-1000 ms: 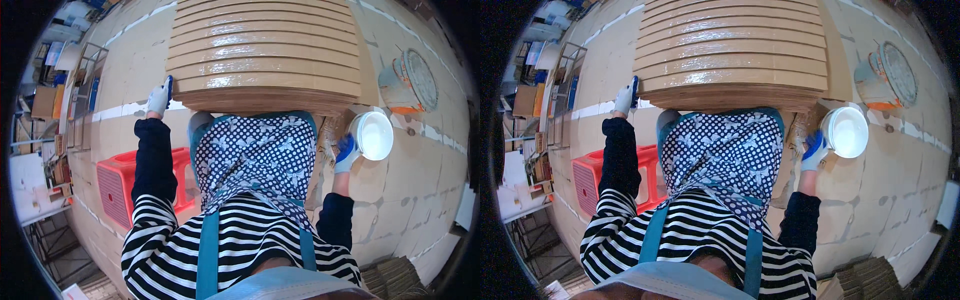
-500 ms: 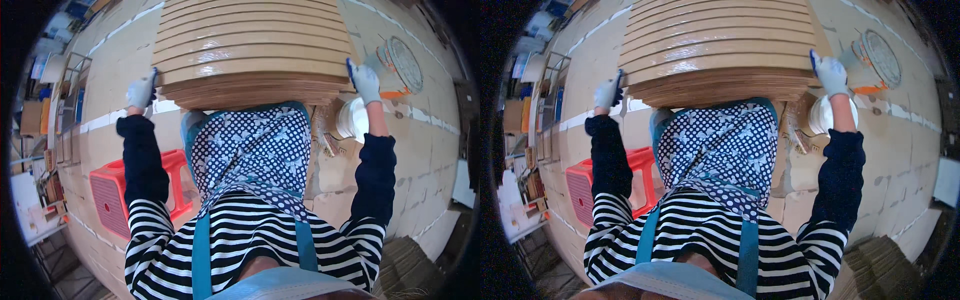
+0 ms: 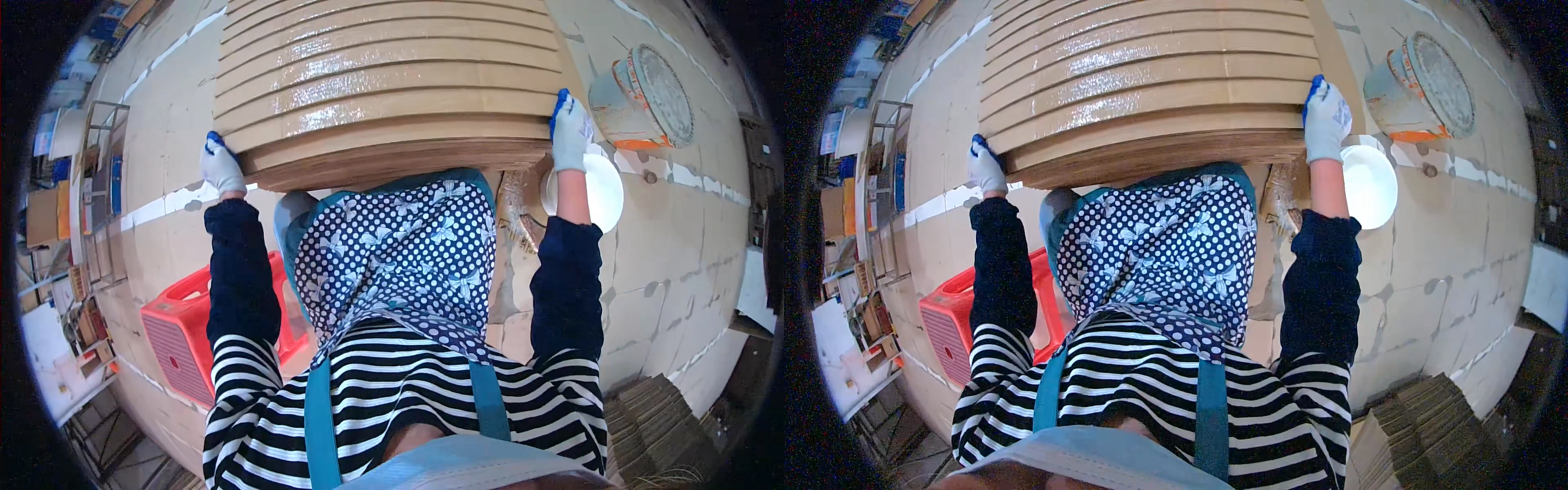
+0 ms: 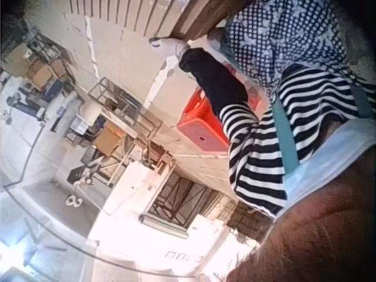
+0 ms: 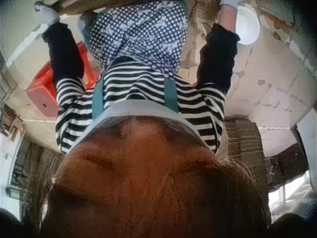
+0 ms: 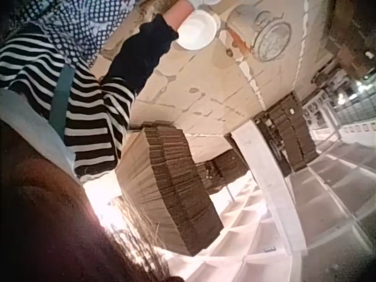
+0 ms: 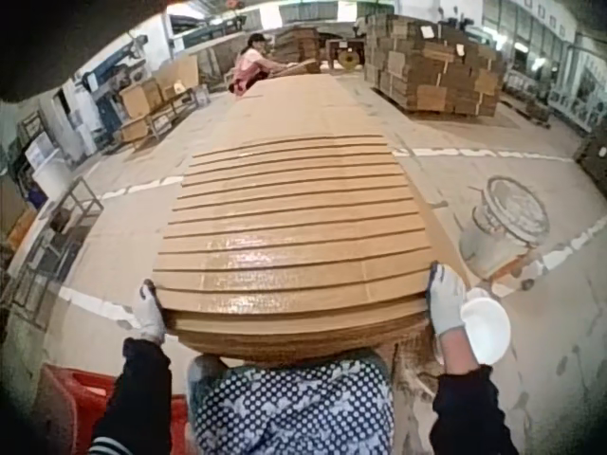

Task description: Apply glue to the edges of a stack of cardboard sheets using a large brush.

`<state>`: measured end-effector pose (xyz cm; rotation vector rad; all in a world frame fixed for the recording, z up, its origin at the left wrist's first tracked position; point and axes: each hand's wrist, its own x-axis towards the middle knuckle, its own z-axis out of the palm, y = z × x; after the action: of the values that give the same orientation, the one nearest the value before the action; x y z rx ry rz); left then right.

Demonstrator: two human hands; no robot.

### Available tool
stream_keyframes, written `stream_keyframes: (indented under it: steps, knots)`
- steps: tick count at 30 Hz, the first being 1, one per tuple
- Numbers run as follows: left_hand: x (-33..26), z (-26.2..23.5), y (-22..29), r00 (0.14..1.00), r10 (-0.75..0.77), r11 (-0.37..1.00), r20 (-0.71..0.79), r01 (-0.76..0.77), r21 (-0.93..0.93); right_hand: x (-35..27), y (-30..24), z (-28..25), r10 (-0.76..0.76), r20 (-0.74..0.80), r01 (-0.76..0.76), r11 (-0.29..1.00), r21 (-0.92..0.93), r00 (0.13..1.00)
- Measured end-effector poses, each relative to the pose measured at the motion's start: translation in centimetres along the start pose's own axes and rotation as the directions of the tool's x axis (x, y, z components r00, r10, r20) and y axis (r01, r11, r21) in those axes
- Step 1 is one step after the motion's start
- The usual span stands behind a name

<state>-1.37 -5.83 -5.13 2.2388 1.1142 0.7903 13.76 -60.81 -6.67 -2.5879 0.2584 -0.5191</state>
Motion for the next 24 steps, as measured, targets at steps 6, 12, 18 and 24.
stream_keyframes:
  steps: [6, 12, 18, 24]
  knots:
    - [0.7, 0.5, 0.2, 0.996, 0.084, 0.962, -0.004, -0.080, 0.260, 1.0, -1.6, 0.6, 0.071, 0.107, -0.044, 0.972, -0.231, 0.992]
    - [1.9, -2.7, -0.8, 0.937, 0.238, 0.884, 0.255, -0.317, 0.342, 1.7, 0.7, -2.0, 0.067, 0.106, -0.081, 0.987, 0.141, 0.992]
    - [1.0, -5.8, -0.9, 0.812, -0.101, 0.956, 0.576, -0.081, 0.281, -0.2, 3.2, -4.2, -0.312, 0.349, 0.361, 0.928, -0.087, 0.884]
    - [1.5, -8.0, 3.9, 0.779, -0.122, 0.883, 0.615, -0.198, 0.426, 0.7, -3.3, -9.0, 0.016, 0.479, 0.119, 0.961, -0.250, 0.878]
